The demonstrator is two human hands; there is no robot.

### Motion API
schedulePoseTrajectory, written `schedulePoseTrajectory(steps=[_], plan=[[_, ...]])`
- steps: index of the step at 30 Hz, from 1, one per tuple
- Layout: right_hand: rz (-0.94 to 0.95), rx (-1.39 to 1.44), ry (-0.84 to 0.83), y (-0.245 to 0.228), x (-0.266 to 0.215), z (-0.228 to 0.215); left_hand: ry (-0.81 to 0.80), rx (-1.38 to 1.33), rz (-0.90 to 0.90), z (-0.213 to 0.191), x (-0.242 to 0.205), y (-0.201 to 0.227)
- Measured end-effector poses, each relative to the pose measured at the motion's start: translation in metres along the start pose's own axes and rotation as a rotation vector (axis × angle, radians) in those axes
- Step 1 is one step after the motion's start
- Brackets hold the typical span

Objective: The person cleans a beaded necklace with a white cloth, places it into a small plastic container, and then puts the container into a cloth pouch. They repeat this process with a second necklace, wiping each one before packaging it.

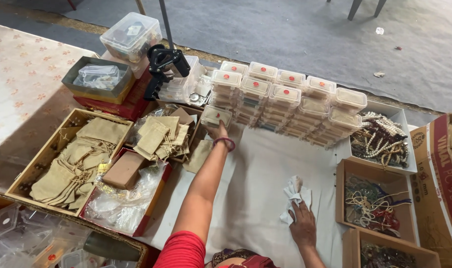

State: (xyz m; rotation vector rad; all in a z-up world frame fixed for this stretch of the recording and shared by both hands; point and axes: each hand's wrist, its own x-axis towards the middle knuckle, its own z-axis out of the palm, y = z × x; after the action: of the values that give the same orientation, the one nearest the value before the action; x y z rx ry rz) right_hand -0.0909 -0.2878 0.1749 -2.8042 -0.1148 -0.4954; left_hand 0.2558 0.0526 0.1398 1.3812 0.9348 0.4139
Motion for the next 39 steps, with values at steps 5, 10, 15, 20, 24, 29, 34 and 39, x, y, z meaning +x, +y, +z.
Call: schedulePoseTrajectory(steps=[5,10,15,20,24,29,34,39], plan=[[-0.011,0.016,0.034,0.0,0.001,0.001,-0.07,-0.087,-0.266,0.014,0.009,0.033],[-0.008,0.027,0.055,0.006,0.001,0.007,-0.154,-0.174,-0.322,0.014,0.007,0.054],[-0.012,0.03,0.05,0.005,0.002,0.005,-0.127,-0.271,-0.329,0.02,0.008,0.052],[-0.012,0.045,0.049,0.003,0.004,0.001,-0.221,-0.452,-0.274,0.004,0.001,0.043],[-0.035,0.08,0.063,0.006,0.002,0.007,-0.254,-0.453,-0.221,-0.012,-0.021,0.016],[0.016,0.162,0.062,-0.001,0.005,-0.009,-0.543,-0.326,-0.288,-0.062,-0.092,-0.042],[0.06,0.204,-0.012,0.003,0.008,-0.02,-0.754,-0.123,-0.338,-0.117,-0.127,-0.08],[-0.014,0.112,0.05,0.02,0.029,-0.047,-0.707,-0.224,-0.417,-0.177,-0.134,-0.079]])
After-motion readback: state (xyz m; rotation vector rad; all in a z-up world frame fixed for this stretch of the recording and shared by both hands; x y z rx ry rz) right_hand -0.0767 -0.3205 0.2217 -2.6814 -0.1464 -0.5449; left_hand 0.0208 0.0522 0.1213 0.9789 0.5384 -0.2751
